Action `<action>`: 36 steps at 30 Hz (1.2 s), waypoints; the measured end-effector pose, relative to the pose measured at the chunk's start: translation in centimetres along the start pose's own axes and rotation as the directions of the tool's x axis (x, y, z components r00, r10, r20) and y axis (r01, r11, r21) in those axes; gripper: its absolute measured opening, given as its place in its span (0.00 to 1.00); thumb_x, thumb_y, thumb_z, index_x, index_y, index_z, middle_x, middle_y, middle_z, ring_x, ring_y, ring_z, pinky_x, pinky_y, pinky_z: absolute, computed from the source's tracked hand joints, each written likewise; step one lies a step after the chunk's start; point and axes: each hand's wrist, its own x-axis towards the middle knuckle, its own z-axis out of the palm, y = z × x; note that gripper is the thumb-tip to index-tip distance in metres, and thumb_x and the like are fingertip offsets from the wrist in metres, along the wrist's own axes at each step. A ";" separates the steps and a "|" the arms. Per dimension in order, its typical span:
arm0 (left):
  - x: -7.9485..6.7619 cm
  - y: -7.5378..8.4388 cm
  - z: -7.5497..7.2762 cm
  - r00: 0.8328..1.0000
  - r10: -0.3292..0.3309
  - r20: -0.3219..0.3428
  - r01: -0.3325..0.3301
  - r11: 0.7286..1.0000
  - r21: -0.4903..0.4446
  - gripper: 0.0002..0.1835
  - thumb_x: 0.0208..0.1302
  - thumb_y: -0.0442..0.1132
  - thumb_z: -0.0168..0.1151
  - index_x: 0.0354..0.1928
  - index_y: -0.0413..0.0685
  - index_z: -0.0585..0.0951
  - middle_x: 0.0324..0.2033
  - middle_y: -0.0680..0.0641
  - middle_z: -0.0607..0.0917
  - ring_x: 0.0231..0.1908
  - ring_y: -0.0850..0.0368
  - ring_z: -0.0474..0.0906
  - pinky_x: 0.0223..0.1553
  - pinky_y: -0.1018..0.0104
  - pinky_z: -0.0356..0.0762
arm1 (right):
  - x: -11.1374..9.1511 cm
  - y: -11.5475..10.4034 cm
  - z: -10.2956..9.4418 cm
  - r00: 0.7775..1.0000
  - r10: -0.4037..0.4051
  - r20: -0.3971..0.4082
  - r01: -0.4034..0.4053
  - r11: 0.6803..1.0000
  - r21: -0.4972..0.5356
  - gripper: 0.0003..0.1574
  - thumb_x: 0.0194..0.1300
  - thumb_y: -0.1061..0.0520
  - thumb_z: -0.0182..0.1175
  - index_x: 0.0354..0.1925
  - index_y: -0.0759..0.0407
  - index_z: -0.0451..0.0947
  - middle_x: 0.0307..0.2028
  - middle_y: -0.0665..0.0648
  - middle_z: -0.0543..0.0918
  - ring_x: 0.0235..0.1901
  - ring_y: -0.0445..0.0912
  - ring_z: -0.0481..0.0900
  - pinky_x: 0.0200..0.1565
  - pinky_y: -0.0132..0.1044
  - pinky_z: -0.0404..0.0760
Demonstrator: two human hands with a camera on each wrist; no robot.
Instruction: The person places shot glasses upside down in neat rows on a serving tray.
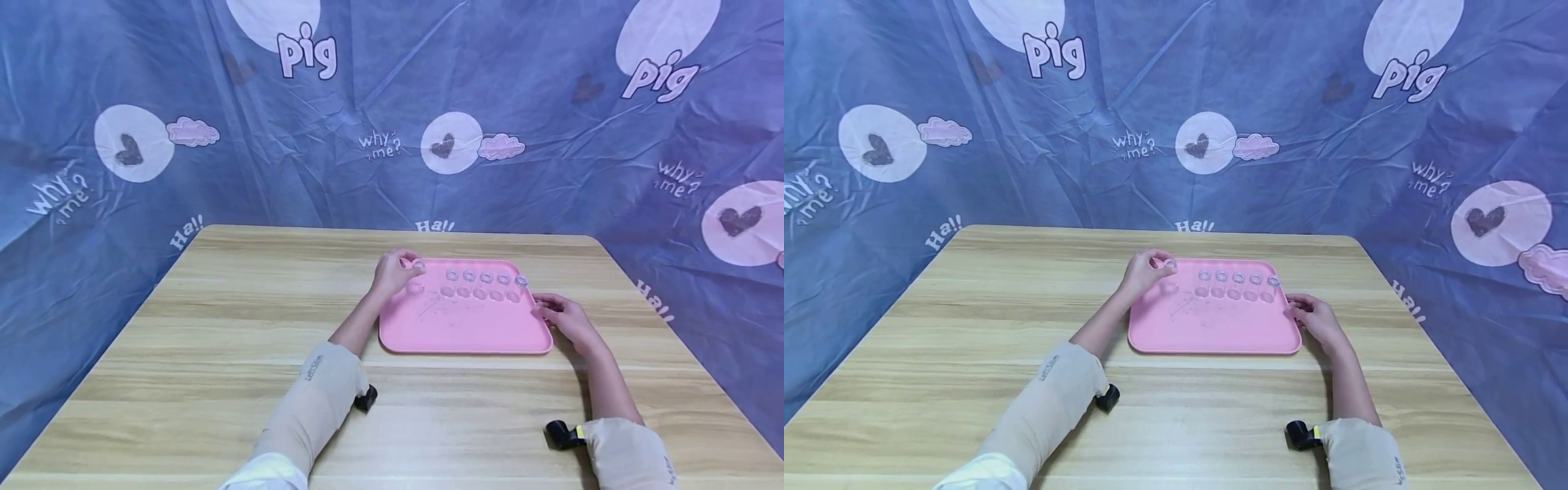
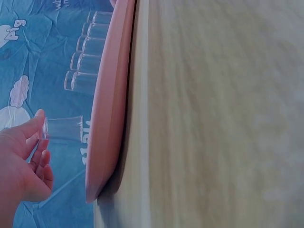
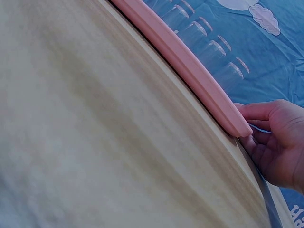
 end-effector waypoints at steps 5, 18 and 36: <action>0.2 0.4 0.7 0.998 -0.039 0.041 0.038 0.999 0.017 0.13 0.49 0.38 0.71 0.39 0.45 0.84 0.35 0.49 0.81 0.34 0.58 0.72 0.36 0.69 0.68 | 0.0 -0.1 0.0 1.000 -0.008 0.003 0.008 1.000 0.008 0.29 0.68 0.58 0.51 0.60 0.76 0.61 0.47 0.68 0.73 0.34 0.31 0.72 0.36 0.26 0.75; 0.0 0.5 2.2 0.990 -0.068 0.125 0.068 0.998 0.001 0.12 0.49 0.35 0.70 0.39 0.46 0.83 0.36 0.50 0.80 0.26 0.62 0.69 0.27 0.72 0.67 | 0.1 -0.2 0.0 1.000 0.004 0.005 -0.004 1.000 0.009 0.29 0.67 0.57 0.51 0.60 0.75 0.62 0.47 0.67 0.73 0.35 0.31 0.72 0.37 0.26 0.74; 0.1 1.0 2.7 0.988 -0.075 0.133 0.078 0.997 -0.011 0.13 0.50 0.35 0.70 0.40 0.46 0.83 0.38 0.49 0.80 0.27 0.60 0.70 0.29 0.71 0.69 | 0.0 -0.4 -0.2 1.000 -0.002 0.007 0.002 1.000 0.020 0.29 0.67 0.58 0.51 0.60 0.75 0.61 0.45 0.65 0.74 0.35 0.32 0.72 0.37 0.27 0.75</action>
